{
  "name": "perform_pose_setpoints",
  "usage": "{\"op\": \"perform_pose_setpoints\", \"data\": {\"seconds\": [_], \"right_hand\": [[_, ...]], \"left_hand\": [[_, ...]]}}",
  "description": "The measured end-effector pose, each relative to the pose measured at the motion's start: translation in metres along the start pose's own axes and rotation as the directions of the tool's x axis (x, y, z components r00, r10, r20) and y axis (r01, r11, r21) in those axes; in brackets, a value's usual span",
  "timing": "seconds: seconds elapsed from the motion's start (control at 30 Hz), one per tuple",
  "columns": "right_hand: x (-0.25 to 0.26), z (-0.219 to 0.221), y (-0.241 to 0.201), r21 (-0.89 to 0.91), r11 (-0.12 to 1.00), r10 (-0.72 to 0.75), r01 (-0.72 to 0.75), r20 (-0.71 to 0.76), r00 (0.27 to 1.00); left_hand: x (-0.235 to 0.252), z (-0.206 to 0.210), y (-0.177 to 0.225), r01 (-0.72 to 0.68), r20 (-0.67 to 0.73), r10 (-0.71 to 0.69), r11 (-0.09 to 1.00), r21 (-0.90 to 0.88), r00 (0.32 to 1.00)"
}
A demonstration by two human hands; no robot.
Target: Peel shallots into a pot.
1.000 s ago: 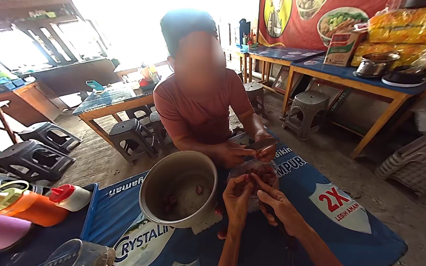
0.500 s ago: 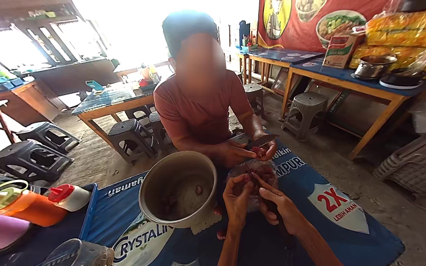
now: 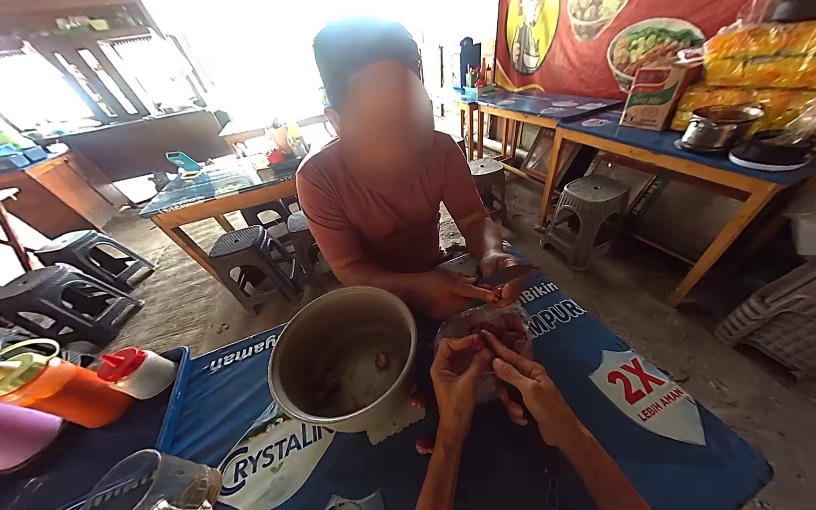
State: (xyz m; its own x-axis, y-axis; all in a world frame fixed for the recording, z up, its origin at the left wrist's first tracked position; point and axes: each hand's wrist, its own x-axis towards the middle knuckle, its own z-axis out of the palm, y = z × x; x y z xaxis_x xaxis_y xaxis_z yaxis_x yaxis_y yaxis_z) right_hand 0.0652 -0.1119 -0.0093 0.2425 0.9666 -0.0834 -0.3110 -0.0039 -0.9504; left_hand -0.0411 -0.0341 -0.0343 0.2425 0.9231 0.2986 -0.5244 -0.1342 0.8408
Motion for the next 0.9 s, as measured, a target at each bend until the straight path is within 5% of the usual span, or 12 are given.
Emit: {"op": "perform_pose_setpoints", "data": {"seconds": [0.43, 0.9], "right_hand": [[-0.002, -0.006, -0.008, -0.004, 0.999, 0.038, -0.038, 0.027, 0.999], [-0.001, -0.001, 0.0, -0.087, 0.996, -0.012, 0.015, 0.041, 0.999]], "left_hand": [[0.003, 0.003, 0.011, 0.185, -0.063, -0.18, 0.98, 0.08, 0.982], [-0.001, 0.007, 0.009, 0.104, -0.101, -0.099, 0.994, 0.037, 0.99]]}}
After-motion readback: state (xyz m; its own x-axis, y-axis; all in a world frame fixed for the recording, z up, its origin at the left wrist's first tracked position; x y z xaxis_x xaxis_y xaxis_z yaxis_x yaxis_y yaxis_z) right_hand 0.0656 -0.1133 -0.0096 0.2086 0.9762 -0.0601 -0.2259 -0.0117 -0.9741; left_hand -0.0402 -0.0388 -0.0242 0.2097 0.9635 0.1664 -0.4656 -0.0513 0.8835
